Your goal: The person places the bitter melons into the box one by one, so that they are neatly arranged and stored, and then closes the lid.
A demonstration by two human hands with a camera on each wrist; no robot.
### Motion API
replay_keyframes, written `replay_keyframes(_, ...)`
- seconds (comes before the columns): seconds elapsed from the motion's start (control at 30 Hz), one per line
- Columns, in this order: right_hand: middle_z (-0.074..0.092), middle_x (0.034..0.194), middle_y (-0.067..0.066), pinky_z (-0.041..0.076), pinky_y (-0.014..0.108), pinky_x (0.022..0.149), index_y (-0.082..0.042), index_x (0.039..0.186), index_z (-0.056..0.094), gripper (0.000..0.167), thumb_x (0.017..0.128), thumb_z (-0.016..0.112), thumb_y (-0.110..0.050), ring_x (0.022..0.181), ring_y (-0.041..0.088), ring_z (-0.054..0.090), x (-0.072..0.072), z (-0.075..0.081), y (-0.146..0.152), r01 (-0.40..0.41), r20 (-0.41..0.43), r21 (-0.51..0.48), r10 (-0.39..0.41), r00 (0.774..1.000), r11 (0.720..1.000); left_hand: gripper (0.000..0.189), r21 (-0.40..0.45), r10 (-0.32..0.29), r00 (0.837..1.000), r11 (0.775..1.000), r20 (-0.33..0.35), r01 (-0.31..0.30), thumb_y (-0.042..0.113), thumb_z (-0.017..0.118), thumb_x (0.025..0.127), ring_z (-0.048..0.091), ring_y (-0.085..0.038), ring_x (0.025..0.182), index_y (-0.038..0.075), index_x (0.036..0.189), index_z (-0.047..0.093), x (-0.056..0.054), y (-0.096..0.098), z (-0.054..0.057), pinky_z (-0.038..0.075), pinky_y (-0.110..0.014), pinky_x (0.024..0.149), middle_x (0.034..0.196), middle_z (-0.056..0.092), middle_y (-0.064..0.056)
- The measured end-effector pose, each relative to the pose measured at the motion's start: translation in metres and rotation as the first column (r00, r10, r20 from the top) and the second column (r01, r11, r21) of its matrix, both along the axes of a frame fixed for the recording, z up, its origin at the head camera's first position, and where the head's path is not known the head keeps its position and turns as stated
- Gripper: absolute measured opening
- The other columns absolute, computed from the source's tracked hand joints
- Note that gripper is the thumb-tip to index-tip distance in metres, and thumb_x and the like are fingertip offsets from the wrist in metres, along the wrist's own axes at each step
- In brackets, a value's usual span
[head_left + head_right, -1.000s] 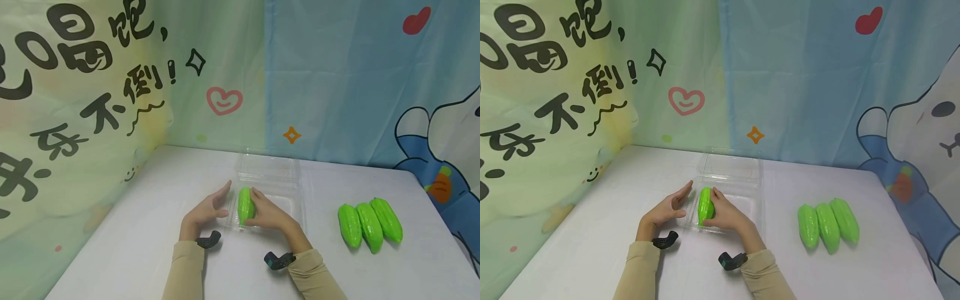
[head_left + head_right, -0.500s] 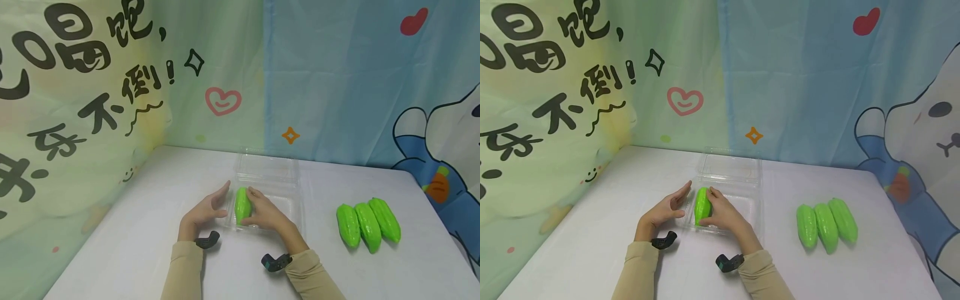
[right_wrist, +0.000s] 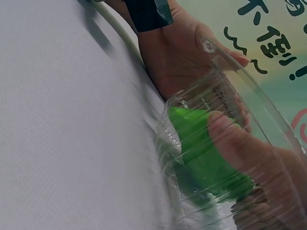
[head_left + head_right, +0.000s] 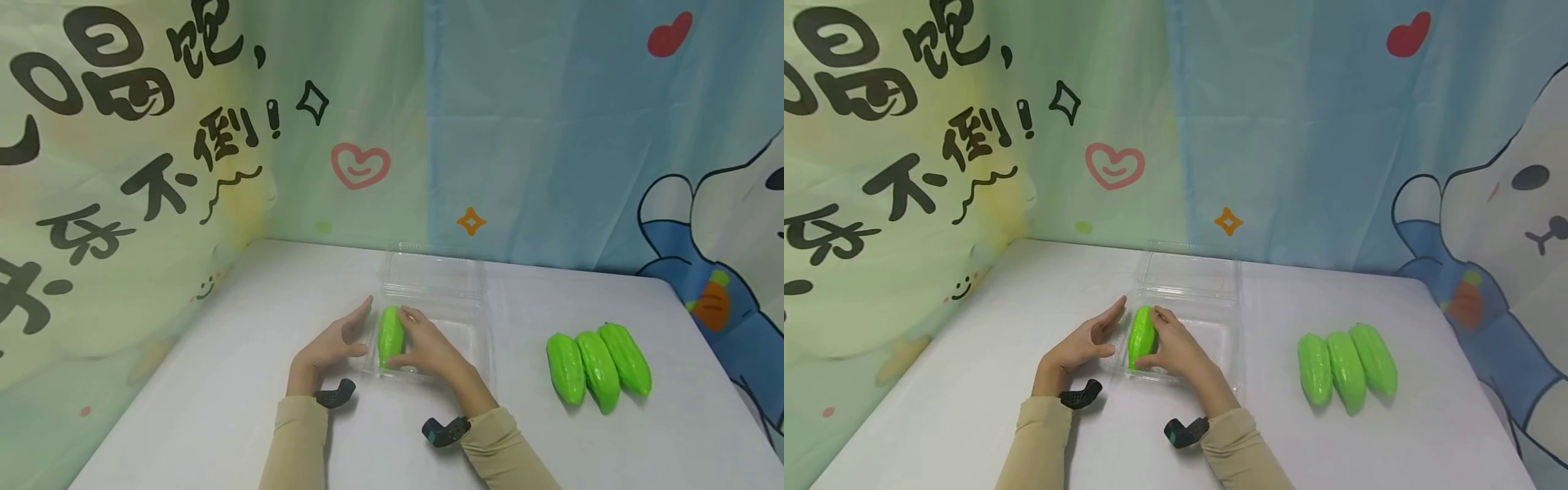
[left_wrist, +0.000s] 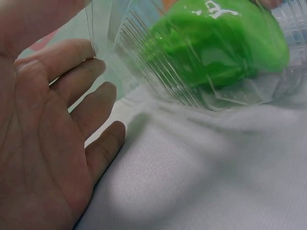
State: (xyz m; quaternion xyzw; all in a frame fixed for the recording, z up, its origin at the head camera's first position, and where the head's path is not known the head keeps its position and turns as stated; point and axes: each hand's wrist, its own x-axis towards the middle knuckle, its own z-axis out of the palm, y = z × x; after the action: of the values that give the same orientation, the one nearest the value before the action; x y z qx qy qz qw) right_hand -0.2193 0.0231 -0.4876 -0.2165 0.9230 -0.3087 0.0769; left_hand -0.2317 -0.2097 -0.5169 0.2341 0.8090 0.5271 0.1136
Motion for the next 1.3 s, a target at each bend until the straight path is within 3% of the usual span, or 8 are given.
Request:
replay_keyframes(0.37, 0.032, 0.153, 0.014, 0.035, 0.045, 0.113, -0.002, 0.147, 0.03, 0.111, 0.062, 0.085, -0.047, 0.138, 0.032, 0.037, -0.0009, -0.0015, 0.0026, 0.016, 0.008, -0.009, -0.016, 1.0, 1.0, 0.099, 0.01, -0.024, 1.0, 1.0, -0.014, 0.024, 0.025, 0.078, 0.077, 0.015, -0.019, 0.147, 0.018, 0.153, 0.016, -0.0003, -0.0002, -0.0003, 0.015, -0.038, 0.12, 0.16, 0.014, 0.0)
replay_keyframes(0.67, 0.031, 0.153, 0.017, 0.033, 0.047, 0.114, 0.001, 0.146, 0.031, 0.106, 0.067, 0.082, -0.047, 0.139, 0.034, 0.035, -0.0009, -0.0005, 0.0009, -0.01, 0.015, -0.002, 0.01, 1.0, 1.0, 0.111, 0.006, -0.012, 1.0, 1.0, 0.01, 0.011, 0.044, 0.08, 0.069, 0.012, -0.025, 0.148, 0.016, 0.153, 0.014, -0.0017, -0.0001, -0.0014, 0.015, -0.043, 0.12, 0.16, 0.011, -0.003)
replay_keyframes(0.97, 0.03, 0.153, 0.017, 0.032, 0.047, 0.114, 0.002, 0.146, 0.031, 0.106, 0.067, 0.081, -0.047, 0.139, 0.035, 0.034, -0.0007, -0.0015, -0.0012, -0.015, 0.011, 0.022, 0.015, 1.0, 1.0, 0.102, 0.006, -0.005, 1.0, 1.0, 0.004, 0.005, 0.036, 0.079, 0.074, 0.017, -0.022, 0.147, 0.02, 0.153, 0.017, 0.0013, -0.0011, 0.0014, 0.018, -0.041, 0.12, 0.16, 0.015, 0.001)
replay_keyframes(1.3, 0.029, 0.155, 0.015, 0.031, 0.045, 0.115, -0.001, 0.147, 0.03, 0.108, 0.066, 0.081, -0.05, 0.14, 0.033, 0.033, -0.0007, -0.0007, -0.0026, -0.014, -0.006, 0.059, 0.014, 1.0, 0.998, 0.102, 0.002, -0.007, 1.0, 1.0, 0.002, 0.007, 0.041, 0.078, 0.074, 0.015, -0.021, 0.148, 0.021, 0.153, 0.018, -0.0018, -0.0027, -0.0013, 0.015, -0.043, 0.121, 0.16, 0.016, 0.002)
